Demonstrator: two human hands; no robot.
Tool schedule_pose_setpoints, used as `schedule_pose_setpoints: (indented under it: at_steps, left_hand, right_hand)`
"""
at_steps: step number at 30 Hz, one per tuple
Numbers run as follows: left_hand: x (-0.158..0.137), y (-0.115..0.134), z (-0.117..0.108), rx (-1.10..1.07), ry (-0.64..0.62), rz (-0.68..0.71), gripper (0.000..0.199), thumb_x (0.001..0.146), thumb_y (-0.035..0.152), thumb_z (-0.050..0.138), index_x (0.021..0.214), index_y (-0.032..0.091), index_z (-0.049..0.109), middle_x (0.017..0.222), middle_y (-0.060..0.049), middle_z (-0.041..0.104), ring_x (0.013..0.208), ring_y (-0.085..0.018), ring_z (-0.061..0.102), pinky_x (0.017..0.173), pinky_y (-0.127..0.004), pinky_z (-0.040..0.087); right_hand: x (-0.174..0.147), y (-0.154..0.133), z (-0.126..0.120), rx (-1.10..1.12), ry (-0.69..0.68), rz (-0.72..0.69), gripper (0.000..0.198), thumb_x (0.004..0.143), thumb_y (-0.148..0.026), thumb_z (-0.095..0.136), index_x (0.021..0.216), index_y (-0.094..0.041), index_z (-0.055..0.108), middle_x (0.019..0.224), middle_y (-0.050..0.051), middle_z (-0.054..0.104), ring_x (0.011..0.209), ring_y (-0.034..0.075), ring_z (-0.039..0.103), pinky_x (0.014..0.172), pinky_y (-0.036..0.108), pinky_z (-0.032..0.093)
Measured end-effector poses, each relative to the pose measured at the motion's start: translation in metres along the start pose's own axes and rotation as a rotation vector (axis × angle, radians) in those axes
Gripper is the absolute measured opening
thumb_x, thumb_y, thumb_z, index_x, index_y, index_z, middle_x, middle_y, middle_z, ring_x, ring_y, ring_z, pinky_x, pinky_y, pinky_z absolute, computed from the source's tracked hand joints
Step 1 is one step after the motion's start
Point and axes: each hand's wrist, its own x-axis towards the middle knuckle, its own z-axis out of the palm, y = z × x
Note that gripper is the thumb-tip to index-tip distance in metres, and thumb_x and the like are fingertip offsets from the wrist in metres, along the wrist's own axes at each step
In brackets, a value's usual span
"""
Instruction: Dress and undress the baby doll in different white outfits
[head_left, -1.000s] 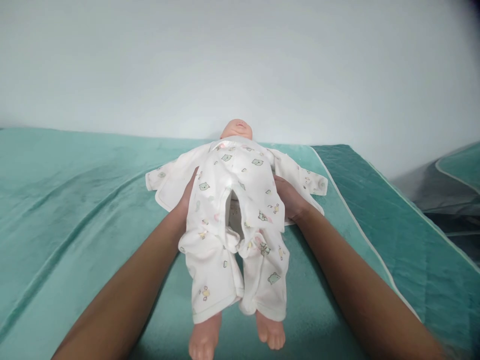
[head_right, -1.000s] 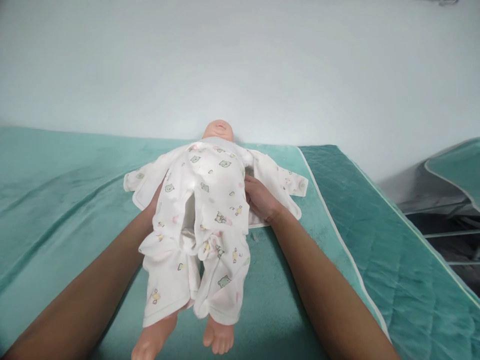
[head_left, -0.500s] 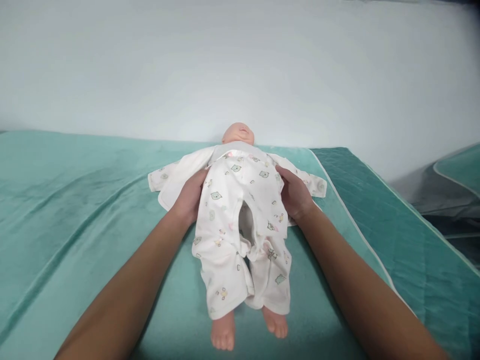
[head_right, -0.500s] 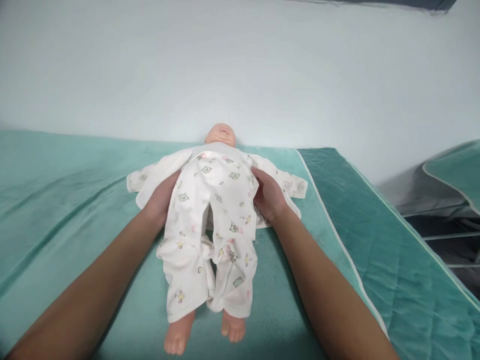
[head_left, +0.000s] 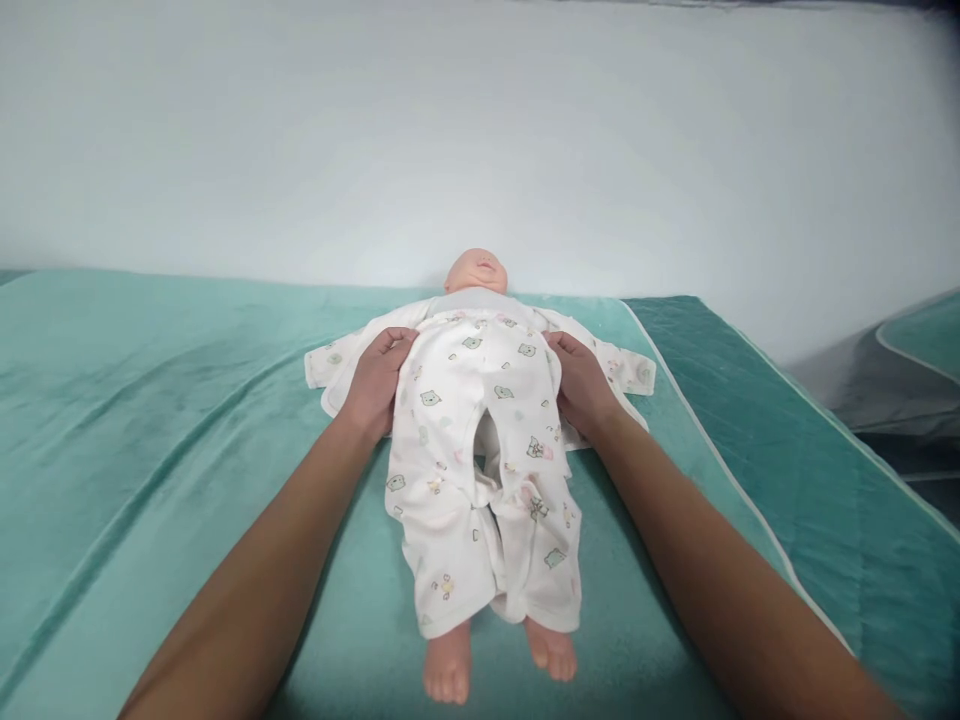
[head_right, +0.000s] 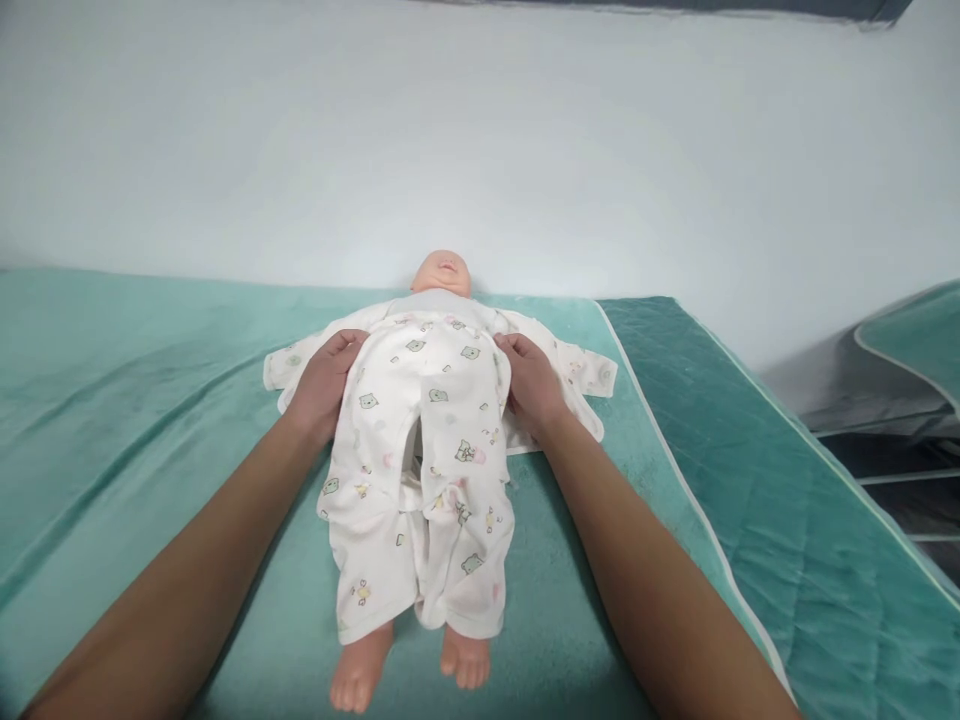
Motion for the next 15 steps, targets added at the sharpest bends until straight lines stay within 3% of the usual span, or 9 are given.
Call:
schedule_pose_setpoints:
  at_steps: [3, 6, 10, 12, 15]
  left_hand:
    - [-0.001, 0.002, 0.002, 0.184, 0.001, 0.123, 0.022, 0.075, 0.035, 0.07, 0.09, 0.021, 0.06, 0.072, 0.003, 0.057, 0.062, -0.011, 0.05, 0.058, -0.023, 0.041]
    - [0.003, 0.005, 0.001, 0.333, -0.051, 0.254, 0.024, 0.078, 0.037, 0.067, 0.096, 0.021, 0.063, 0.089, -0.001, 0.064, 0.08, -0.014, 0.058, 0.073, -0.025, 0.046]
    - [0.013, 0.008, -0.002, 0.41, -0.145, 0.337, 0.02, 0.08, 0.037, 0.064, 0.088, 0.02, 0.06, 0.111, -0.005, 0.065, 0.097, -0.017, 0.058, 0.085, -0.027, 0.045]
    - [0.019, 0.009, -0.002, 0.425, -0.183, 0.371, 0.019, 0.082, 0.038, 0.061, 0.085, 0.019, 0.057, 0.112, -0.005, 0.064, 0.098, -0.017, 0.057, 0.085, -0.028, 0.044]
    - [0.026, 0.012, 0.0, 0.542, -0.164, 0.38, 0.021, 0.088, 0.041, 0.054, 0.086, 0.021, 0.053, 0.097, -0.003, 0.064, 0.088, -0.017, 0.056, 0.077, -0.029, 0.042]
  right_hand:
    - [-0.006, -0.006, 0.005, -0.019, 0.018, -0.082, 0.025, 0.079, -0.045, 0.067, 0.086, -0.025, 0.056, 0.075, -0.004, 0.06, 0.061, 0.012, 0.05, 0.055, 0.024, 0.04]
    - [-0.008, -0.01, 0.006, -0.08, -0.086, -0.154, 0.019, 0.078, -0.033, 0.068, 0.09, -0.024, 0.056, 0.081, -0.004, 0.061, 0.069, 0.012, 0.051, 0.062, 0.023, 0.042]
    - [-0.008, -0.012, 0.007, -0.202, -0.043, -0.275, 0.01, 0.08, -0.025, 0.059, 0.089, -0.024, 0.056, 0.087, -0.002, 0.059, 0.078, 0.013, 0.052, 0.07, 0.024, 0.042]
    - [-0.008, -0.012, 0.01, -0.271, -0.001, -0.308, 0.006, 0.083, -0.025, 0.054, 0.088, -0.024, 0.054, 0.086, -0.002, 0.058, 0.078, 0.013, 0.051, 0.069, 0.024, 0.041]
    - [-0.005, -0.017, 0.012, -0.435, 0.073, -0.298, 0.007, 0.087, -0.032, 0.05, 0.086, -0.025, 0.05, 0.075, -0.004, 0.054, 0.07, 0.014, 0.047, 0.063, 0.025, 0.037]
